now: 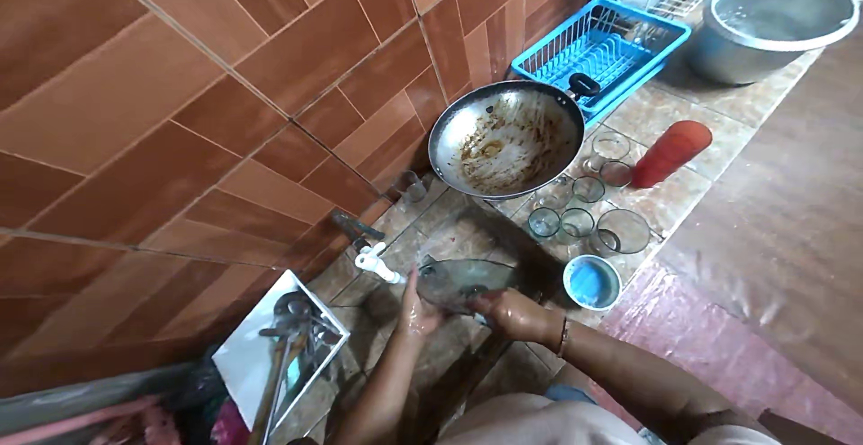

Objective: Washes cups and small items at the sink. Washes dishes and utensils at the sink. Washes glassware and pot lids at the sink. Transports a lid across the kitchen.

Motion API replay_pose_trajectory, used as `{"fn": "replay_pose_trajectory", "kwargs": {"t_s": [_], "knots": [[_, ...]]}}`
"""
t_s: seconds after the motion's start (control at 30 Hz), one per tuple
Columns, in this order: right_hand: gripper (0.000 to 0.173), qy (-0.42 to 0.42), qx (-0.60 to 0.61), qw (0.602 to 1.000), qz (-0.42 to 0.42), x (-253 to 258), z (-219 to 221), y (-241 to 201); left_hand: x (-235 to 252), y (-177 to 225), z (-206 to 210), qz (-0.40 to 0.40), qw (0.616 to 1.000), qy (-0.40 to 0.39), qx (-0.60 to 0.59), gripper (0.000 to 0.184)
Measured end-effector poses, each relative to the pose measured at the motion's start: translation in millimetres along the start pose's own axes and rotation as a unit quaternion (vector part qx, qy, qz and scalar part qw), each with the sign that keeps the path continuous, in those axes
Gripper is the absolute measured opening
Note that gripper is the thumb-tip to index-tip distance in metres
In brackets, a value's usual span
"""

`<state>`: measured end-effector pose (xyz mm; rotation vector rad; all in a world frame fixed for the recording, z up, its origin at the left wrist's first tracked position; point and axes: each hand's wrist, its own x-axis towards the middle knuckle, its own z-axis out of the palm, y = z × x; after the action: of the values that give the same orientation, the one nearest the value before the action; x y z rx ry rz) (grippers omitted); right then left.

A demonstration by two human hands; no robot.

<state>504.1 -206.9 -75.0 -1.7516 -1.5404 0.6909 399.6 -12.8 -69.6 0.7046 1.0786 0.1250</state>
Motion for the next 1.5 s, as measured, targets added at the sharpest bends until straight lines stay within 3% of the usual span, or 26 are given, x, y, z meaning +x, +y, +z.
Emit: {"fn": "replay_pose_trajectory", "kwargs": {"t_s": [0.07,0.13,0.3,0.37,0.43,0.53,0.67,0.73,0.8,0.93,1.07,1.13,1.17,1.23,1.33,1.4,1.5], "knots": [[0.034,-0.041,0.003,0.999,-0.036,-4.6,17.8,7.2,-0.6,-8.2,-17.9,-0.031,0.998,0.053,-0.014,0.029],[0.041,-0.07,0.075,0.994,-0.043,-6.1,32.2,23.7,-8.4,-18.0,-28.6,-0.058,0.992,0.11,0.013,0.015],[0.062,-0.096,0.152,0.978,0.101,4.5,73.6,65.2,-28.2,-41.8,-53.0,-0.04,0.996,0.075,-0.001,0.037],[0.062,-0.077,0.227,0.968,0.078,17.8,94.3,47.5,-35.9,-43.8,-55.4,-0.023,0.995,0.093,0.011,0.028],[0.058,-0.015,0.298,0.955,-0.003,44.5,113.3,19.2,-49.7,-43.7,-53.5,-0.015,0.995,0.084,0.046,0.019],[0.049,0.053,0.247,0.966,-0.051,108.1,114.5,0.4,-68.3,-36.0,-55.3,0.0,0.992,0.047,0.12,0.019],[0.045,0.082,0.055,0.987,0.129,162.0,81.9,54.5,-103.4,-29.1,-53.3,0.034,0.957,0.098,0.269,0.021],[0.058,0.024,0.012,0.972,0.232,171.0,59.6,85.1,-113.0,-39.0,-56.3,0.062,0.967,0.106,0.224,0.011],[0.067,-0.022,0.009,0.968,0.251,174.2,49.5,88.8,-113.6,-50.6,-64.6,0.095,0.981,0.054,0.16,0.015],[0.047,-0.061,0.018,0.992,0.113,172.0,61.7,34.7,-107.5,-38.8,-70.8,0.059,0.992,-0.046,0.103,0.03],[0.045,-0.031,0.031,0.992,-0.115,157.7,104.0,-16.4,-87.4,-38.7,-72.3,0.027,0.995,-0.006,0.1,0.031],[0.043,-0.01,0.042,0.989,-0.142,161.6,118.7,-9.8,-82.8,-43.2,-68.6,0.038,0.995,0.033,0.091,0.031],[0.042,-0.008,0.051,0.992,-0.117,163.9,116.7,-0.7,-82.1,-45.0,-69.3,0.043,0.995,0.041,0.08,0.031],[0.044,-0.002,0.057,0.998,0.014,167.4,99.8,34.0,-86.5,-47.6,-75.2,0.058,0.996,0.039,0.062,0.032],[0.052,-0.027,-0.027,0.982,0.183,158.0,76.3,99.3,-101.1,-43.4,-77.3,0.077,0.994,0.072,0.038,0.029],[0.057,-0.05,-0.036,0.975,0.211,132.7,82.1,110.5,-101.2,-38.8,-76.7,0.095,0.989,0.111,0.041,0.021],[0.063,-0.089,0.04,0.984,0.149,89.7,110.1,65.8,-85.3,-30.4,-82.1,0.104,0.988,0.101,0.046,0.022]]}}
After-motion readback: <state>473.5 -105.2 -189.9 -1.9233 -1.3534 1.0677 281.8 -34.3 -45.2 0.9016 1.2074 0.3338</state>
